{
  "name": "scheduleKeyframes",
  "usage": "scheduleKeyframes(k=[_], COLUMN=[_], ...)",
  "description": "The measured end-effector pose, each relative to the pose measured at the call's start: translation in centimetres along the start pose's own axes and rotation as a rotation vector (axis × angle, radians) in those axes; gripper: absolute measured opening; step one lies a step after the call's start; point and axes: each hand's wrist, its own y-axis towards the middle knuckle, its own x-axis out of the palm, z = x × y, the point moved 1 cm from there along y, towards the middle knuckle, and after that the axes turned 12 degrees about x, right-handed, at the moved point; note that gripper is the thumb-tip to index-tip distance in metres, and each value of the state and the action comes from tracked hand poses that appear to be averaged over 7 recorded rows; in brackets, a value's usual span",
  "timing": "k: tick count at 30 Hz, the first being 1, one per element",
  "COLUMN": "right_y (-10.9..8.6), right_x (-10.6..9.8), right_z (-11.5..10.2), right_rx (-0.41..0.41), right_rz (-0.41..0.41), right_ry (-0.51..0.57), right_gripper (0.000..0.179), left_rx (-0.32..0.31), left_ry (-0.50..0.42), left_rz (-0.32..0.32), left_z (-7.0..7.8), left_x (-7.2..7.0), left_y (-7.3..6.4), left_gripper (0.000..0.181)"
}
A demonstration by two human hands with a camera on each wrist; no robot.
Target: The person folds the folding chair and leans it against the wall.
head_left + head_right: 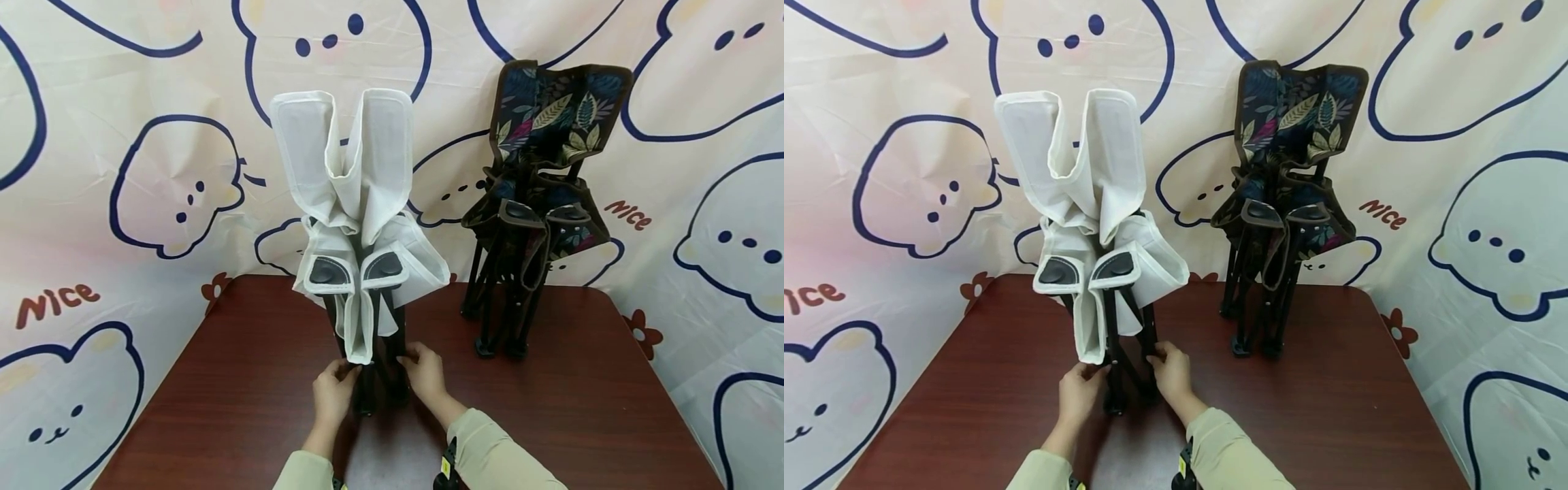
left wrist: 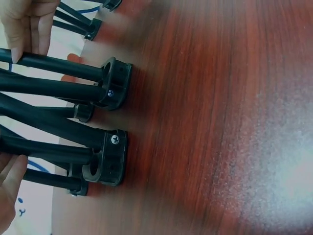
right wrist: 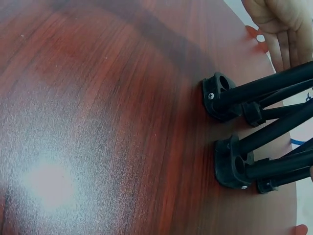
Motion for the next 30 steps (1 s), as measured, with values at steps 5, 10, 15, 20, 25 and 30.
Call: scheduleKeyframes(k=[5, 10, 15, 20, 25, 30], right_y=[0.0, 0.1, 0.4, 0.8, 1.4, 2.0], right_x=[0.2, 0.2, 0.2, 0.3, 0.4, 0.4], right_z=[0.2, 0.4, 0.4, 0.3, 0.4, 0.6], right_rx=[-0.027, -0.052, -0.060, -0.062, -0.063, -0.059], right_rz=[0.035, 0.022, 0.012, 0.006, 0.013, 0.025], right_ry=[-0.016, -0.029, -0.020, -0.015, -0.029, -0.032], right_gripper=[0.008, 0.006, 0.006, 0.006, 0.007, 0.008], left_rx=[0.029, 0.076, 0.087, 0.081, 0.078, 0.079], left_ry=[0.045, 0.070, 0.084, 0.102, 0.105, 0.119], left_rz=[0.035, 0.060, 0.061, 0.038, 0.010, -0.005], left_z=[0.1, -0.2, -0.2, -0.3, -0.3, -0.5], left_x=[0.2, 0.5, 0.6, 0.7, 0.9, 1.1], left_y=[0.2, 0.4, 0.7, 1.4, 2.1, 2.9], left_gripper=[0.009, 0.008, 0.008, 0.009, 0.009, 0.008])
